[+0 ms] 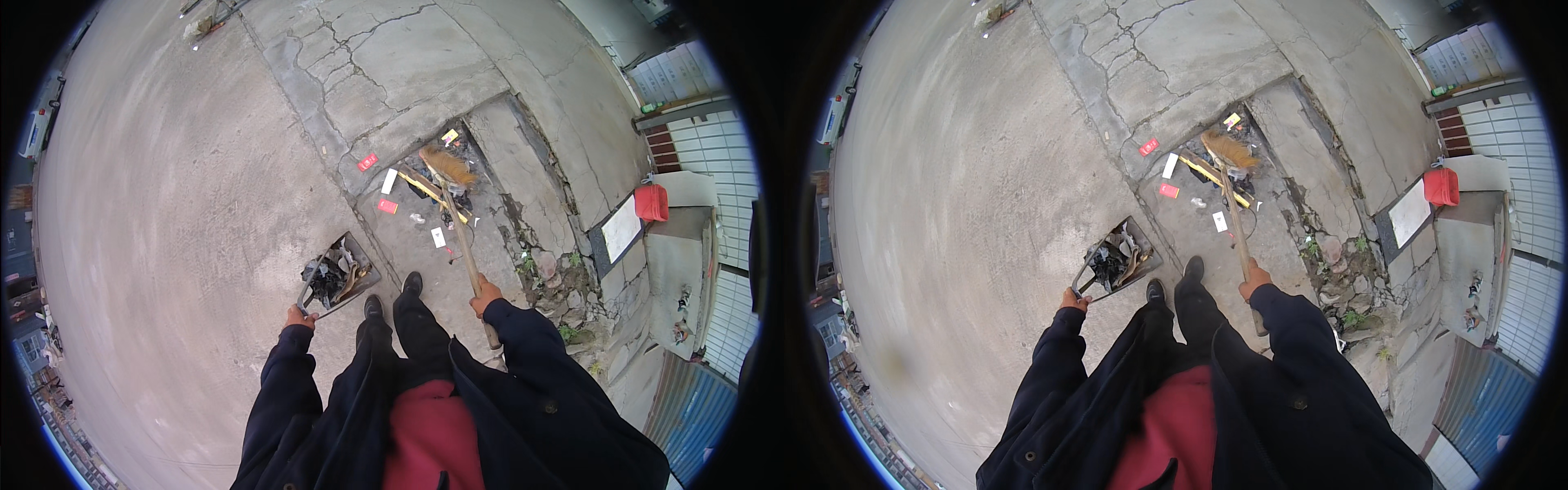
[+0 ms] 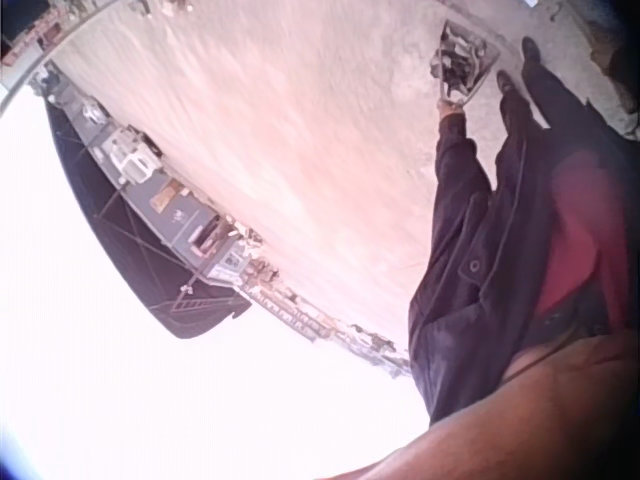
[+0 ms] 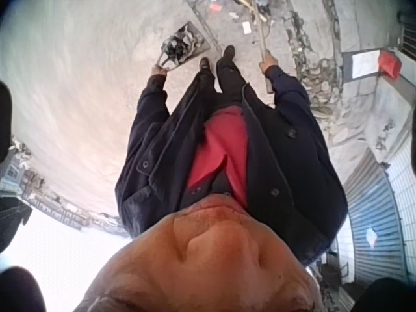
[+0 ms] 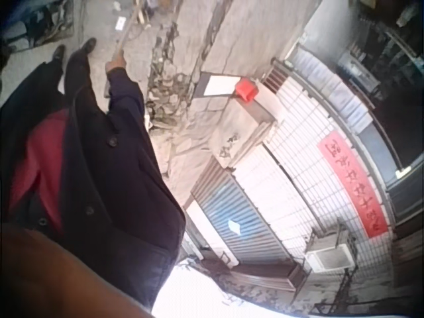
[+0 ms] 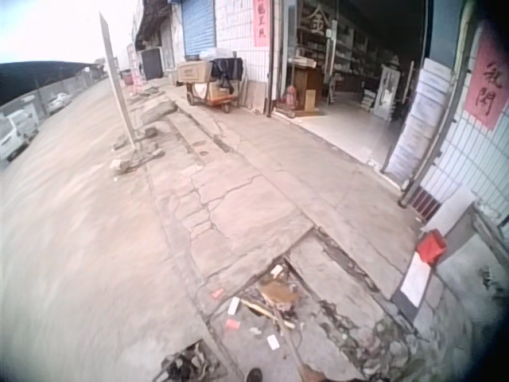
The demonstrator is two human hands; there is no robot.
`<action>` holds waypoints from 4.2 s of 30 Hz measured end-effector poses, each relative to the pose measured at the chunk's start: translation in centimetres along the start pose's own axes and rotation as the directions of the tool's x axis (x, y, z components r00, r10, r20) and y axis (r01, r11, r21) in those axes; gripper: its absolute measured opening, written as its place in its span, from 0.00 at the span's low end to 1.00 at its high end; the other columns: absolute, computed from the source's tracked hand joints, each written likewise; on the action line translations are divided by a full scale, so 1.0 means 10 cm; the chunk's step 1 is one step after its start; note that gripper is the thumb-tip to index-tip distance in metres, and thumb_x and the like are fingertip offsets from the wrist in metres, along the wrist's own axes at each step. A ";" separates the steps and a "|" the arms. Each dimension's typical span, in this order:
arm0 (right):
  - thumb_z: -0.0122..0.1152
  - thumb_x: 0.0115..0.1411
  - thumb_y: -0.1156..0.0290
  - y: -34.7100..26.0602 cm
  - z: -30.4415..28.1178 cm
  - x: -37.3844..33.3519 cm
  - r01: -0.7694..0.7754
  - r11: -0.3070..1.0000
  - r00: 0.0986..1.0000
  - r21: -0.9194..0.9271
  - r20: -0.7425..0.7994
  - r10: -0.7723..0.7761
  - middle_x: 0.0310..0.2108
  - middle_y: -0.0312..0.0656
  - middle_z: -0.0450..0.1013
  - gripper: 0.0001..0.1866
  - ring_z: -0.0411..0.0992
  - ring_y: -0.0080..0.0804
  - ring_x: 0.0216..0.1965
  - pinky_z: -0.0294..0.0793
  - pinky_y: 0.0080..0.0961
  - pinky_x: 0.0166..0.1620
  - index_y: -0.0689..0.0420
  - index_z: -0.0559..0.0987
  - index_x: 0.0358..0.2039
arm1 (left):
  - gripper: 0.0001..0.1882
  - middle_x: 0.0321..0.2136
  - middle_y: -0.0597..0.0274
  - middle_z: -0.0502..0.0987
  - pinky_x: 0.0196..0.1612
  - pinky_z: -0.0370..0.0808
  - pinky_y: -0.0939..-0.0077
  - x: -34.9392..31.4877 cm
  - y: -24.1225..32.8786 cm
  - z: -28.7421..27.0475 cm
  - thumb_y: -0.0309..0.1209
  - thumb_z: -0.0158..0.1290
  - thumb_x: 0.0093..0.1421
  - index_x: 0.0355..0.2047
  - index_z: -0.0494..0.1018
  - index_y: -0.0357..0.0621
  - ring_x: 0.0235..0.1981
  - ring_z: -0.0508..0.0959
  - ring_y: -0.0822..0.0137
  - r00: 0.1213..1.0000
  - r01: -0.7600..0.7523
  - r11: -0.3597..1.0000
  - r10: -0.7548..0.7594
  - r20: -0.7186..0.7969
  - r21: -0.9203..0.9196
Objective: The person sweeps debris on a paved outdoor area using a broom and dustpan. They gather scattered trash into the dustpan and walk along the street, continuing to sweep and collect litter.
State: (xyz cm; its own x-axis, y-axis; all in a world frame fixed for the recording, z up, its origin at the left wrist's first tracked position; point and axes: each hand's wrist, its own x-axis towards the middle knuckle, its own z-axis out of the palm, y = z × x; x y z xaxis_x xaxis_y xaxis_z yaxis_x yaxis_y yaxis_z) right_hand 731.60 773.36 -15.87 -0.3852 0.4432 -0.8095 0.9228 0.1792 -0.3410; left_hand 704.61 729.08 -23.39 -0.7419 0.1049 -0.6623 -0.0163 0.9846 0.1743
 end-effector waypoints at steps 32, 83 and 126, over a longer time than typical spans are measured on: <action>0.59 0.50 0.81 -0.55 0.59 -0.90 -0.004 0.992 0.951 0.124 0.307 -0.034 0.23 0.47 0.73 0.36 0.72 0.34 0.16 0.72 0.30 0.21 0.59 0.60 0.61 | 0.32 0.45 0.41 0.70 0.45 0.72 0.55 -0.09 0.15 -0.21 0.45 0.63 0.52 0.47 0.63 0.36 0.46 0.74 0.41 0.994 -0.044 0.995 0.053 0.092 -0.090; 0.63 0.52 0.76 -0.36 0.19 -1.61 0.038 0.998 0.984 0.058 0.172 -0.047 0.20 0.38 0.70 0.42 0.67 0.27 0.16 0.68 0.25 0.21 0.57 0.55 0.67 | 0.35 0.49 0.41 0.68 0.50 0.73 0.53 -0.02 0.15 -0.25 0.45 0.65 0.49 0.49 0.62 0.38 0.49 0.73 0.40 0.985 -0.083 0.989 0.101 0.140 -0.124; 0.69 0.45 0.65 -0.23 0.55 -1.90 0.162 0.966 0.987 -0.201 0.042 -0.157 0.50 0.60 0.71 0.41 0.68 0.53 0.54 0.67 0.35 0.56 0.59 0.64 0.61 | 0.38 0.48 0.34 0.66 0.51 0.70 0.52 0.40 -0.23 0.01 0.41 0.66 0.47 0.51 0.60 0.33 0.49 0.70 0.36 0.942 -0.325 0.906 0.336 -0.005 -0.270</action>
State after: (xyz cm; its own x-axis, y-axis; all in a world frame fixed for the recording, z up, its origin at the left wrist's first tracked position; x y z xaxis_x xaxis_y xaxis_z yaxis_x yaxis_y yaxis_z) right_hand 736.74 759.74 -2.34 -0.5251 0.3726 -0.7652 0.8304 0.4214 -0.3646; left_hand 701.73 727.23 -26.47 -0.7077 0.4291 -0.5613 0.0451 0.8203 0.5702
